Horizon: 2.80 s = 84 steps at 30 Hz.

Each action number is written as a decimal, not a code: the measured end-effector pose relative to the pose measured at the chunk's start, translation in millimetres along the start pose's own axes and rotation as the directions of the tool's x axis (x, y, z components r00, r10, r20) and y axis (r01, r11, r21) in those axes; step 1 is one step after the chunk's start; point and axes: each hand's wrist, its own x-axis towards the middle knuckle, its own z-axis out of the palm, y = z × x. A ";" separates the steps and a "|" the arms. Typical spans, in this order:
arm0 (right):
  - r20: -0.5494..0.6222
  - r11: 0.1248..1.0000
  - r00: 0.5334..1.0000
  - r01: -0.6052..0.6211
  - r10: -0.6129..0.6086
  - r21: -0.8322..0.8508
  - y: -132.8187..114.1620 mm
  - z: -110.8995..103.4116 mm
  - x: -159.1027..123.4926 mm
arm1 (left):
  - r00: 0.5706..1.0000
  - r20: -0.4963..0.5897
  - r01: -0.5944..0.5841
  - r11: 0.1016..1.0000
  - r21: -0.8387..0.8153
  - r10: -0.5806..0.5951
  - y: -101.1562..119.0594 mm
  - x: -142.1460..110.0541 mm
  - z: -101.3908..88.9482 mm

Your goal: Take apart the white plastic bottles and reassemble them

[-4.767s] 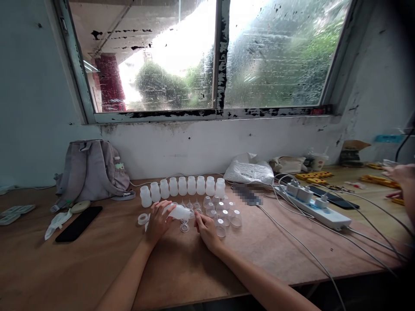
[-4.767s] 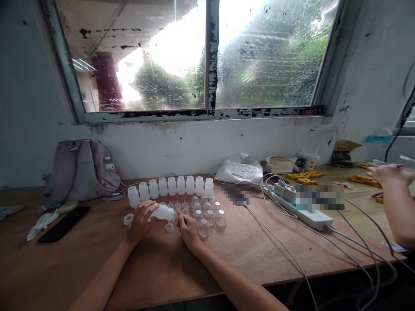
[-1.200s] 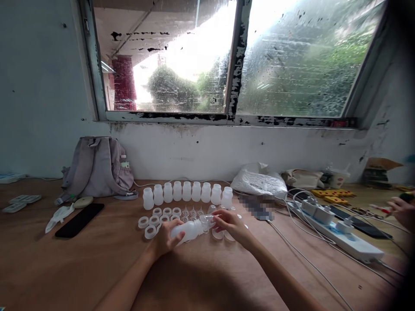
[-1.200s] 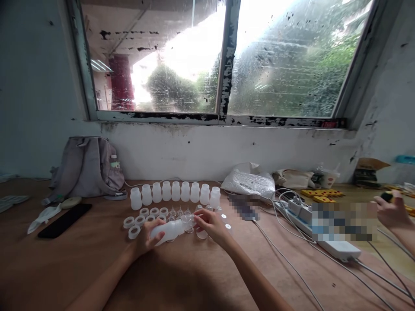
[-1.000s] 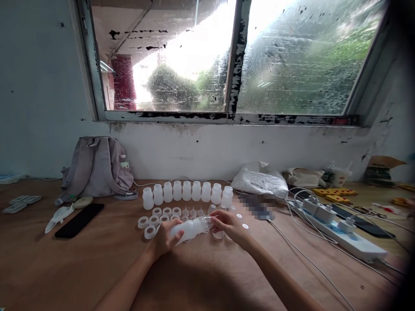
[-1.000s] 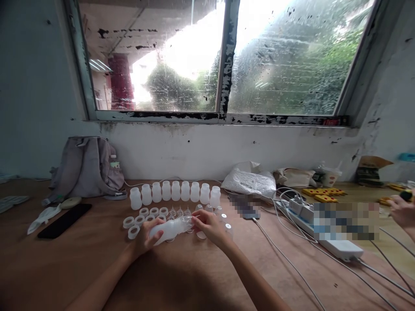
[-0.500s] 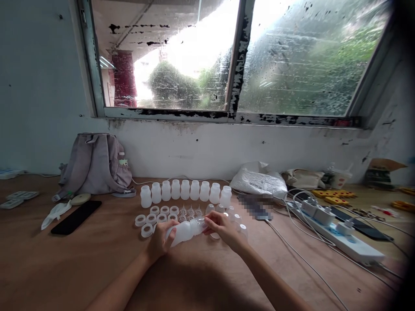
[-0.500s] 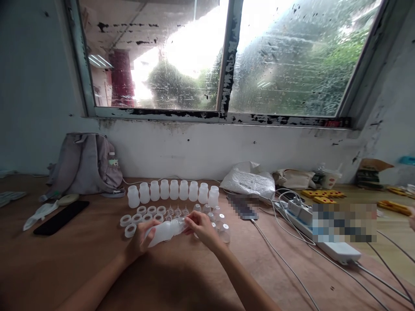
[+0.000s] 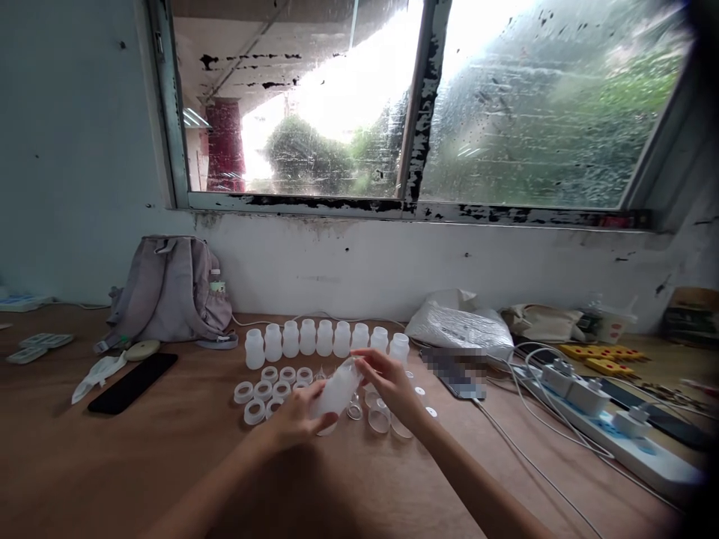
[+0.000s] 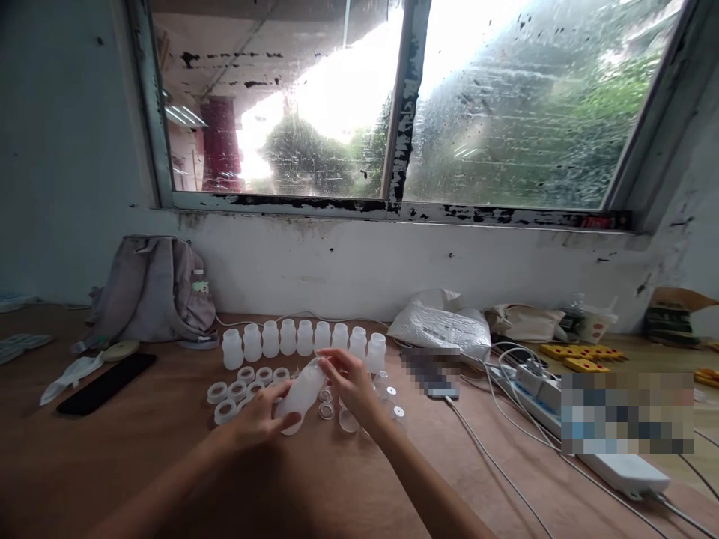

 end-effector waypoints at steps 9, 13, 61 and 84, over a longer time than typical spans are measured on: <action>-0.018 0.979 0.994 0.100 -0.105 -0.175 20.7 23.7 1.6 | 0.863 -0.479 0.210 0.976 0.052 -0.160 -60.8 -14.7 -75.3; 0.071 0.918 0.983 0.184 -0.170 -0.351 46.8 29.2 -16.2 | 0.707 -0.655 0.502 0.842 0.200 -0.266 -107.1 -35.3 -114.2; 0.242 0.939 0.968 0.138 -0.062 -0.314 85.8 31.0 -31.2 | 0.985 0.102 -0.162 0.960 0.230 0.141 -25.4 -4.3 10.7; 0.313 0.957 0.950 0.108 -0.020 -0.268 83.1 28.9 -32.2 | 0.990 0.129 0.012 0.945 0.328 -0.057 -39.9 -9.8 23.6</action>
